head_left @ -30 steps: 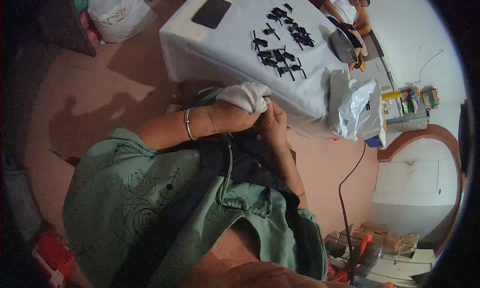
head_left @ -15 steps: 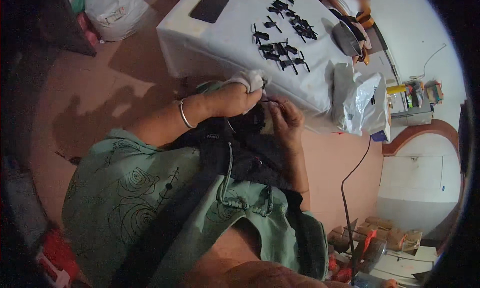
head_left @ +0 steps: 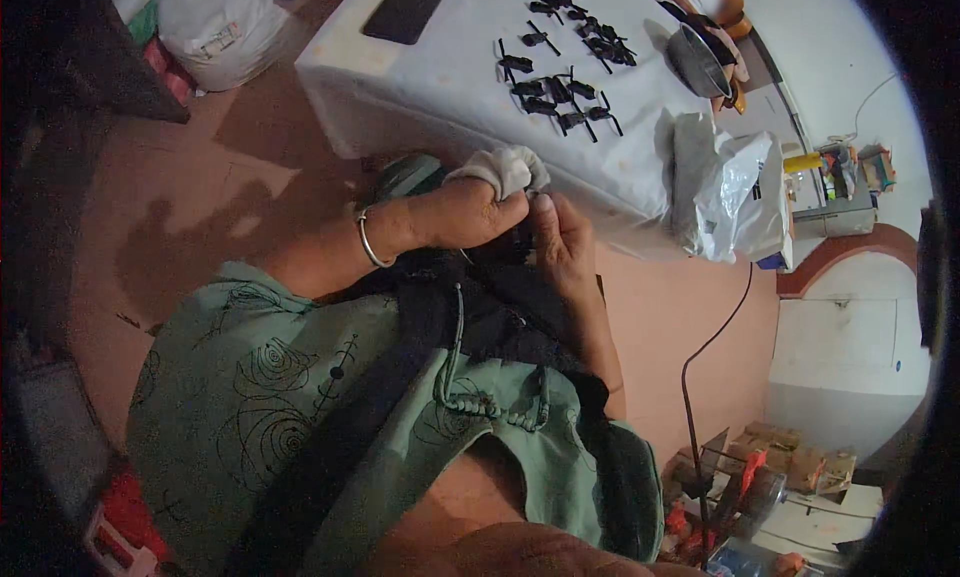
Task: Wiping down and inspecting black plastic mechanical components at a workstation.
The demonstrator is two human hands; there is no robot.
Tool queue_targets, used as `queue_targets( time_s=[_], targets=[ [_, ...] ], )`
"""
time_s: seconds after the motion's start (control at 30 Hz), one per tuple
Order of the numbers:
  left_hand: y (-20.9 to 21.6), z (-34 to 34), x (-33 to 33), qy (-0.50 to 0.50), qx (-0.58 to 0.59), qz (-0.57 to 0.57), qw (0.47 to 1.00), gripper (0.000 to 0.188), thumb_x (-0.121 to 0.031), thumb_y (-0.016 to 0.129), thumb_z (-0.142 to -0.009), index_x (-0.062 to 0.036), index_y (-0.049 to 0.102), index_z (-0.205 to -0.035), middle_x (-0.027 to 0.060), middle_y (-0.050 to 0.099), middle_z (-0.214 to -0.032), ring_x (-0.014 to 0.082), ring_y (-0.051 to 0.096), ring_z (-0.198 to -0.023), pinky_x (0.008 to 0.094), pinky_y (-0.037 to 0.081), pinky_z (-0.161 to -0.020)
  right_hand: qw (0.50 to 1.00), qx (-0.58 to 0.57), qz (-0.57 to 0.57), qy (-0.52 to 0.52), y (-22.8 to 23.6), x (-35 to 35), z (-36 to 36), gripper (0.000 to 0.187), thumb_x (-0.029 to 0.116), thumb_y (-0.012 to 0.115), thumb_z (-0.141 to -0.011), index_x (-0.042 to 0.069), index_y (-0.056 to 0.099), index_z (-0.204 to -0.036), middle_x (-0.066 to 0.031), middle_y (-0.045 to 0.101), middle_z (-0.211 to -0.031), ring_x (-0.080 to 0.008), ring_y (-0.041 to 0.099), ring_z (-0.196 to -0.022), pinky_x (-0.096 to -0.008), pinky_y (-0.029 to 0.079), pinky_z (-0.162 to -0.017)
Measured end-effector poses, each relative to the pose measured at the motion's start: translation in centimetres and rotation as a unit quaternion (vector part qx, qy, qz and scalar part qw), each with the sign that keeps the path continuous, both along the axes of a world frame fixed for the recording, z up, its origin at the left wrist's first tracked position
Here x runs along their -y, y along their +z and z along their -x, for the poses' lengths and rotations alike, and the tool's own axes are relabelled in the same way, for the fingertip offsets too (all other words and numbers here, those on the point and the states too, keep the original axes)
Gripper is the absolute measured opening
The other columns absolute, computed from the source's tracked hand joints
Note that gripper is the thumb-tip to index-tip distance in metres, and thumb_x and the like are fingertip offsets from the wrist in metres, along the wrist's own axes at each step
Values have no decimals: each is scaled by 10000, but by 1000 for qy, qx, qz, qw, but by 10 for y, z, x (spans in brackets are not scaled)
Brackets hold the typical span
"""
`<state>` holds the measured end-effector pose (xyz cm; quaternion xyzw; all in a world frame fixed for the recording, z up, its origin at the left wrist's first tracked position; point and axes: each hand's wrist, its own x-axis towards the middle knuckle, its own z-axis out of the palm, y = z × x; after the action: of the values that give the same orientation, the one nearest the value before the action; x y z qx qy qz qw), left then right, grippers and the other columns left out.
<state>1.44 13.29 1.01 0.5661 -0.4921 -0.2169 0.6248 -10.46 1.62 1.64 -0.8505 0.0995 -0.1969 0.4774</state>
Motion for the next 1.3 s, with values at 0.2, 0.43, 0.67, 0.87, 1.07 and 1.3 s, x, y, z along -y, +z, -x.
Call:
queue_targets(
  time_s=[0.2,0.43,0.67,0.87,1.07,1.3],
  targets=[
    [-18,7,13,100,249,66,961,177,-89,475,-786,-19,480,-949,159,520,-892,305,529,-804,354,430,-716,994,-80,-75,23,-6,4,-4,246,200,410,-934,6,539,-856,38,492,-759,-44,418,-690,-194,364,-605],
    [-29,-3,36,50,191,-41,979,285,-128,504,-781,-5,494,-1038,199,531,-990,354,516,-921,379,411,-817,989,-38,-140,-18,-37,35,-9,269,212,425,-923,-5,546,-819,17,523,-644,-84,475,-635,-286,402,-553],
    [-39,-26,60,79,315,-22,946,300,-122,538,-776,7,528,-1047,201,543,-1035,337,533,-929,375,420,-829,919,-110,234,-297,-7,106,-35,234,262,532,-835,30,564,-833,-189,574,-676,-299,582,-625,-355,434,-569],
    [-45,-28,75,144,298,6,944,214,-123,539,-801,-6,556,-980,159,578,-904,287,568,-771,333,465,-684,888,-124,360,-259,-29,138,-56,236,247,547,-811,11,558,-831,-201,586,-689,-372,557,-632,-391,441,-579],
    [-37,-26,88,150,221,2,964,154,-133,552,-772,-44,573,-896,160,571,-760,341,555,-692,379,452,-601,966,31,71,-247,-47,130,-32,229,230,555,-805,5,556,-848,-178,544,-608,-344,536,-574,-385,427,-546],
    [-38,-10,89,94,149,-12,984,131,-122,540,-777,-54,582,-881,157,574,-811,326,558,-696,370,453,-607,914,-50,319,-246,-26,135,-54,223,251,578,-790,44,582,-872,-175,568,-673,-349,547,-619,-400,430,-556]
  ],
)
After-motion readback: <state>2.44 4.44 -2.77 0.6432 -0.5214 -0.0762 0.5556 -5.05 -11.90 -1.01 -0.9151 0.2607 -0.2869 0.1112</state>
